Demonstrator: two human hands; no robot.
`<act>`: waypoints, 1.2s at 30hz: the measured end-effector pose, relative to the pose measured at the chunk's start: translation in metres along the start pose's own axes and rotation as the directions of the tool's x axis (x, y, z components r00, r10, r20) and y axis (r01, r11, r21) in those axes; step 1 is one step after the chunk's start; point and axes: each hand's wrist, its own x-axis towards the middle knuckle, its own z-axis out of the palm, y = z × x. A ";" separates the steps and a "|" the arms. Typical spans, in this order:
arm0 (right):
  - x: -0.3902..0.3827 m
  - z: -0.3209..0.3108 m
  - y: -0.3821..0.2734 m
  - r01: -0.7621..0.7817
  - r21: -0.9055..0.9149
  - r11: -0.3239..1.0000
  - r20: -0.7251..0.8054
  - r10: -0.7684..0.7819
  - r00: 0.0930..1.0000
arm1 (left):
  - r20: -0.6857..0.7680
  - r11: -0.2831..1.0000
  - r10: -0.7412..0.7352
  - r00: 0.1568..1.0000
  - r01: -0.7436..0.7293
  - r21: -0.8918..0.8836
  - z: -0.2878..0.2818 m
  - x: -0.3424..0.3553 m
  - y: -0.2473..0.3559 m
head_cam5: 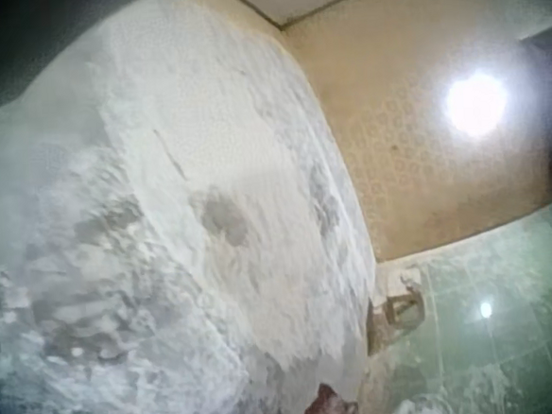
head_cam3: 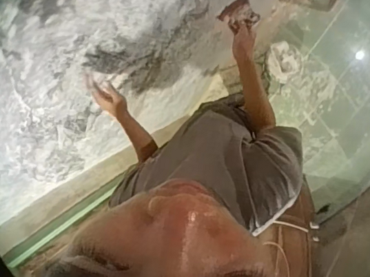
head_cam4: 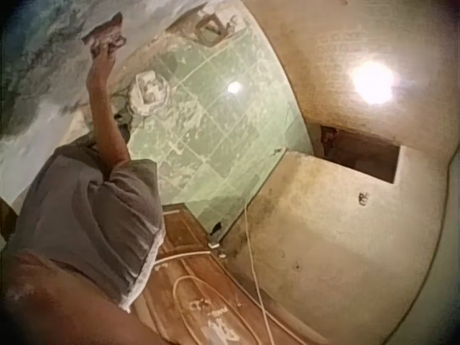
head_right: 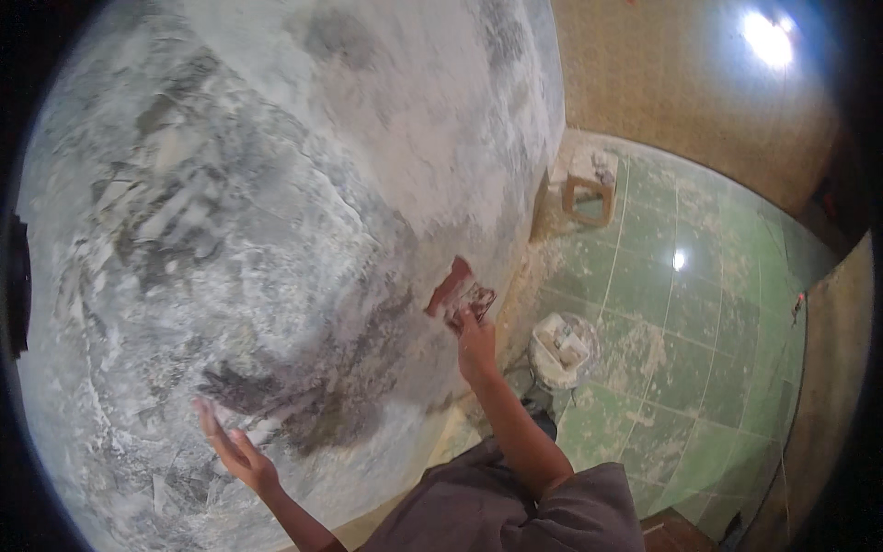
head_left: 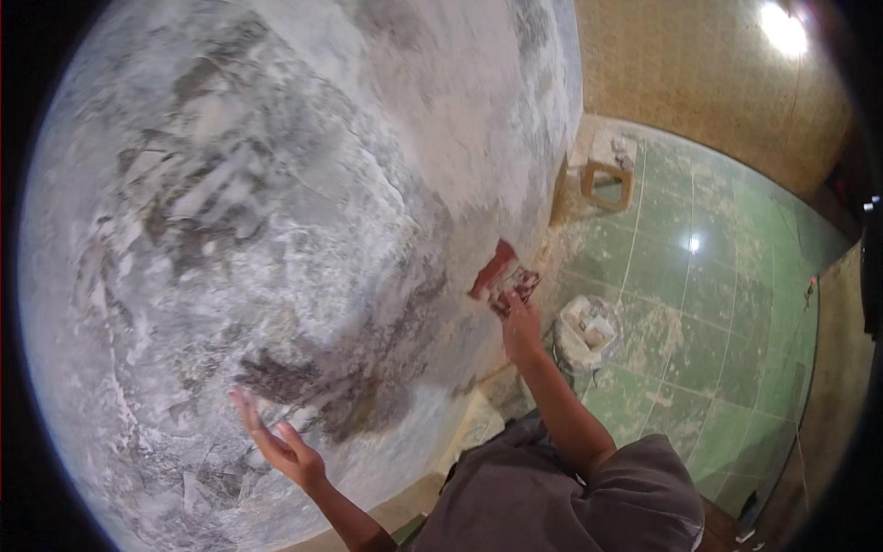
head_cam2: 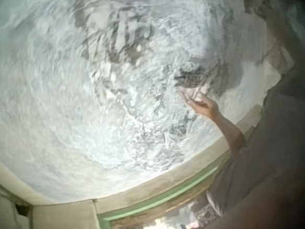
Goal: The person applies plaster or wall putty from a plastic container onto a damaged wall surface, smoothing it with a putty knife.
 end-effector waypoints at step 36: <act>0.082 -0.004 -0.048 -0.171 -0.047 0.984 0.151 0.176 0.973 | -0.187 0.693 -0.135 0.973 0.228 0.684 0.066 0.032 0.023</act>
